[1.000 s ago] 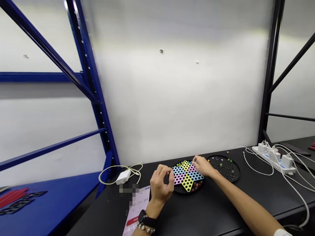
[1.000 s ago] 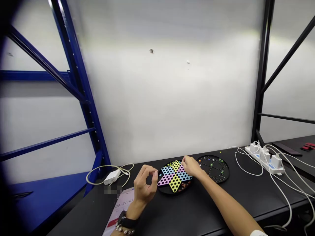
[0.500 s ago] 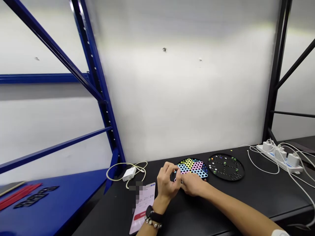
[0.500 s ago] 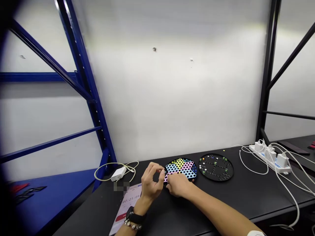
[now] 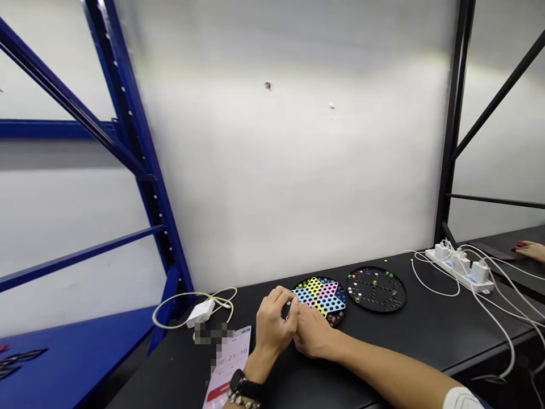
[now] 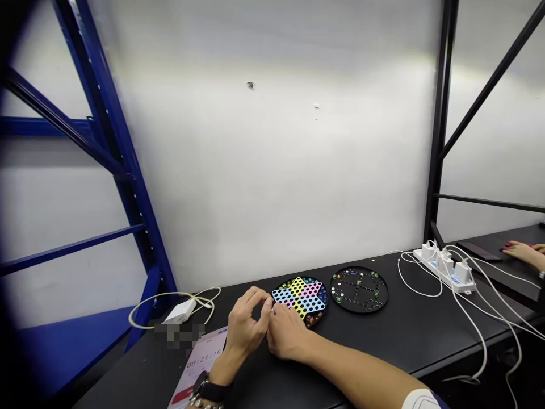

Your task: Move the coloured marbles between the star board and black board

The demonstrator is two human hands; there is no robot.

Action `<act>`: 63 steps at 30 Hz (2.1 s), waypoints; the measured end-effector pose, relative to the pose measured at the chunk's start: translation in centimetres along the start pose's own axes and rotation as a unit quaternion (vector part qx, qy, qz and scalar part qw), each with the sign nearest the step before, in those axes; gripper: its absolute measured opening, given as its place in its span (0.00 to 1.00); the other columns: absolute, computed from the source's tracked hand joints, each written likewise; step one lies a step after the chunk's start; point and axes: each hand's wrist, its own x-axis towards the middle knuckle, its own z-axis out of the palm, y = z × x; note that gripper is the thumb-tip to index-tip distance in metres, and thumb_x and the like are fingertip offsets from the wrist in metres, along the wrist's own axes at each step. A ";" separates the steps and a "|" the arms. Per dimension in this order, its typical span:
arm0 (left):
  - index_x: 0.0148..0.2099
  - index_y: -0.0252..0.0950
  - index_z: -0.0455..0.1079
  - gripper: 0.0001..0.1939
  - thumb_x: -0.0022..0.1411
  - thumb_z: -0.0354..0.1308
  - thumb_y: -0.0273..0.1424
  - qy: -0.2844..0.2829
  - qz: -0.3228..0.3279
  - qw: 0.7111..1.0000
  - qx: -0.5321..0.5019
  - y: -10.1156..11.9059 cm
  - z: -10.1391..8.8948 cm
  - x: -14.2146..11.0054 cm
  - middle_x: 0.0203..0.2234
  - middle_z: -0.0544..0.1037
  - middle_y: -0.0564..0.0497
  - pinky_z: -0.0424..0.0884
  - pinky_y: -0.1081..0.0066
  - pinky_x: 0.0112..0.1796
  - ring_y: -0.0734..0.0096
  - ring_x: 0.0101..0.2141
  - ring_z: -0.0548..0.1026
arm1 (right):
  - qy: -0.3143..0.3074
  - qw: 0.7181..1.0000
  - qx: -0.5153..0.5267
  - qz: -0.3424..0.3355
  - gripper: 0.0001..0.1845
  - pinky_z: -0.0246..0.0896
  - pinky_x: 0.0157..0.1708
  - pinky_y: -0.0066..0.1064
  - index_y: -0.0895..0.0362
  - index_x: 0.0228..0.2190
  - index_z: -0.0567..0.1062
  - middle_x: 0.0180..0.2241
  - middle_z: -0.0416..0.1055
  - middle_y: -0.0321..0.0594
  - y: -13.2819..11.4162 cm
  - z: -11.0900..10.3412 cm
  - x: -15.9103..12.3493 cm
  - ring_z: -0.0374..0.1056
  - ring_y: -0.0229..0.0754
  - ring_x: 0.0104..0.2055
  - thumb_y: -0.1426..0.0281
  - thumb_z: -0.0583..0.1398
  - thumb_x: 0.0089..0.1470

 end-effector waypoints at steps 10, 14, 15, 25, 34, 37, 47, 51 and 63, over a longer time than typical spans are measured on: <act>0.28 0.39 0.66 0.13 0.64 0.47 0.32 0.000 0.028 1.000 -0.007 0.2 0.0 -0.1 0.26 0.73 0.52 0.65 0.70 0.34 0.70 0.30 0.70 | 0.042 0.997 -0.069 0.008 0.18 0.59 0.49 0.46 0.56 0.47 0.69 0.47 0.70 0.50 0.0 0.4 -0.4 0.64 0.53 0.47 0.71 0.55 0.54; 0.25 0.38 0.66 0.14 0.63 0.47 0.32 -0.056 0.089 0.994 -0.030 0.9 0.5 -0.9 0.22 0.72 0.52 0.63 0.71 0.30 0.72 0.25 0.68 | 0.123 0.990 0.038 0.063 0.09 0.60 0.44 0.37 0.55 0.36 0.71 0.40 0.71 0.43 1.1 -1.4 0.5 0.64 0.46 0.42 0.71 0.52 0.57; 0.25 0.38 0.66 0.14 0.62 0.48 0.33 -0.091 0.099 0.990 -0.036 1.2 0.6 -1.1 0.21 0.71 0.53 0.62 0.72 0.29 0.73 0.23 0.68 | 0.148 0.982 0.081 0.087 0.09 0.60 0.41 0.34 0.55 0.35 0.71 0.38 0.71 0.42 1.8 -2.2 0.8 0.64 0.43 0.40 0.71 0.51 0.57; 0.34 0.44 0.74 0.04 0.56 0.61 0.36 -0.362 0.083 0.926 -0.062 3.5 1.8 -2.3 0.26 0.77 0.56 0.63 0.72 0.31 0.70 0.28 0.73 | -0.077 0.912 0.394 0.087 0.14 0.39 0.21 0.25 0.58 0.31 0.81 0.15 0.53 0.28 6.8 -7.3 0.5 0.44 0.31 0.20 0.73 0.55 0.47; 0.40 0.43 0.72 0.10 0.64 0.49 0.33 -0.239 0.040 0.970 0.009 1.2 1.2 -0.7 0.36 0.77 0.52 0.67 0.71 0.33 0.68 0.33 0.75 | 0.099 0.846 0.503 0.143 0.17 0.37 0.20 0.25 0.61 0.36 0.78 0.15 0.50 0.25 10.5 -10.9 0.3 0.41 0.30 0.17 0.66 0.55 0.48; 0.39 0.43 0.74 0.11 0.62 0.50 0.30 -0.262 0.014 0.964 0.033 0.1 1.1 -0.6 0.36 0.77 0.52 0.67 0.70 0.37 0.66 0.36 0.75 | 0.161 0.860 0.448 0.182 0.18 0.39 0.20 0.25 0.61 0.36 0.76 0.16 0.50 0.26 13.2 -12.2 -0.9 0.42 0.31 0.17 0.64 0.53 0.50; 0.34 0.43 0.76 0.12 0.64 0.50 0.33 -0.313 -0.029 0.948 0.045 0.2 1.2 -0.7 0.34 0.78 0.52 0.63 0.70 0.39 0.67 0.38 0.74 | 0.134 0.913 -0.066 0.380 0.18 0.57 0.40 0.31 0.56 0.43 0.75 0.46 0.71 0.45 21.5 -14.2 -8.2 0.68 0.44 0.45 0.71 0.49 0.57; 0.34 0.42 0.75 0.12 0.64 0.50 0.34 -0.307 -0.032 0.950 0.037 0.3 1.1 -0.6 0.34 0.78 0.52 0.63 0.71 0.39 0.68 0.38 0.74 | 0.016 0.912 -0.172 0.373 0.16 0.58 0.39 0.33 0.56 0.46 0.72 0.49 0.66 0.47 23.0 -13.7 -9.8 0.69 0.47 0.45 0.71 0.52 0.57; 0.33 0.41 0.74 0.10 0.63 0.51 0.32 -0.304 -0.039 0.951 0.026 0.8 1.1 -0.8 0.34 0.78 0.54 0.63 0.73 0.37 0.70 0.36 0.74 | -0.048 0.888 -0.242 0.388 0.16 0.60 0.37 0.35 0.63 0.46 0.68 0.46 0.64 0.55 22.8 -12.0 -9.1 0.72 0.50 0.41 0.80 0.49 0.58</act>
